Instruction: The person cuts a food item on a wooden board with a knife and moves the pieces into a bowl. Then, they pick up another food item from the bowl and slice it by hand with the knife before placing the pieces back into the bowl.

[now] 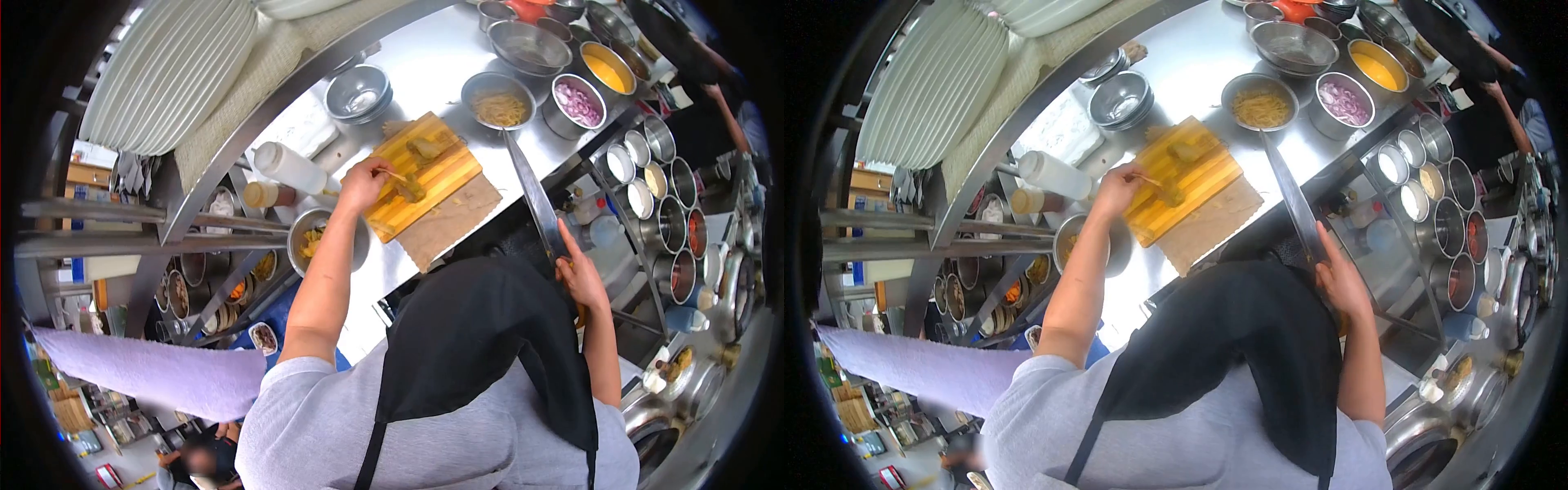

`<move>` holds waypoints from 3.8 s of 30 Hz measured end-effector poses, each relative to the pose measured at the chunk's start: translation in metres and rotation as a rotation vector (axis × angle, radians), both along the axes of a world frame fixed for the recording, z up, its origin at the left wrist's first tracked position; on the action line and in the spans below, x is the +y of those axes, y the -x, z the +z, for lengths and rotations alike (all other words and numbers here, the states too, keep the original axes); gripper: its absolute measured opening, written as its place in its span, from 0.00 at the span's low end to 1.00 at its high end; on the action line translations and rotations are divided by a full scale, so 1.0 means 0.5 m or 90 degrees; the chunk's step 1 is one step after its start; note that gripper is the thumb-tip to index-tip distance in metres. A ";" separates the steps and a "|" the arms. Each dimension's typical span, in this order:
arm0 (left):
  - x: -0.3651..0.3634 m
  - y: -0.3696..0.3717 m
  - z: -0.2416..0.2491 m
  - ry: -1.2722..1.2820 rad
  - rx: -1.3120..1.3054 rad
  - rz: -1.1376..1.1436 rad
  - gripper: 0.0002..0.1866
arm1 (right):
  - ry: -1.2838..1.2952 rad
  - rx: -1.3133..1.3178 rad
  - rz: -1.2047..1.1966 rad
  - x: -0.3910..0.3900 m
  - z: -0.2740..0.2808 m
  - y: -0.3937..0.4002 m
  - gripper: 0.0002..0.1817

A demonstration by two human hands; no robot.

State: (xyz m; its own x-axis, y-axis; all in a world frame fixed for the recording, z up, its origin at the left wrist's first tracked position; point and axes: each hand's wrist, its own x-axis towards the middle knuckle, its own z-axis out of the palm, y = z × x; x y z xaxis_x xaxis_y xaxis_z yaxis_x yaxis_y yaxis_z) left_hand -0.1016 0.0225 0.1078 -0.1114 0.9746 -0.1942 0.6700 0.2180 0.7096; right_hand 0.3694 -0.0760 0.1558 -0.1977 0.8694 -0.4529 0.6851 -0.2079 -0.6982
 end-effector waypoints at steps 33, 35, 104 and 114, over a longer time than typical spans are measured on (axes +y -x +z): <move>0.108 -0.055 -0.070 -0.105 0.112 -0.159 0.22 | 0.033 0.014 0.017 -0.029 -0.013 -0.039 0.44; 0.040 -0.059 -0.098 -0.074 0.101 -0.164 0.21 | 0.046 0.026 0.041 -0.009 -0.018 -0.033 0.44; 0.212 -0.195 -0.165 -0.173 -0.188 0.284 0.11 | 0.064 0.033 0.137 0.076 -0.069 0.057 0.44; 0.170 -0.185 -0.086 -0.152 -0.132 0.145 0.12 | 0.087 0.027 0.131 0.084 -0.065 0.067 0.43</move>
State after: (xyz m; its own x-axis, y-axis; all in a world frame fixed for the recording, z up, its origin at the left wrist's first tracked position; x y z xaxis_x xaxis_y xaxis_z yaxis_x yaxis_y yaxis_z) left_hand -0.0092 0.1073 0.0649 -0.3126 0.9499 -0.0063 0.4599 0.1572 0.8739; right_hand 0.3358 -0.0340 0.1234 -0.3863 0.7400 -0.5506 0.6931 -0.1609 -0.7026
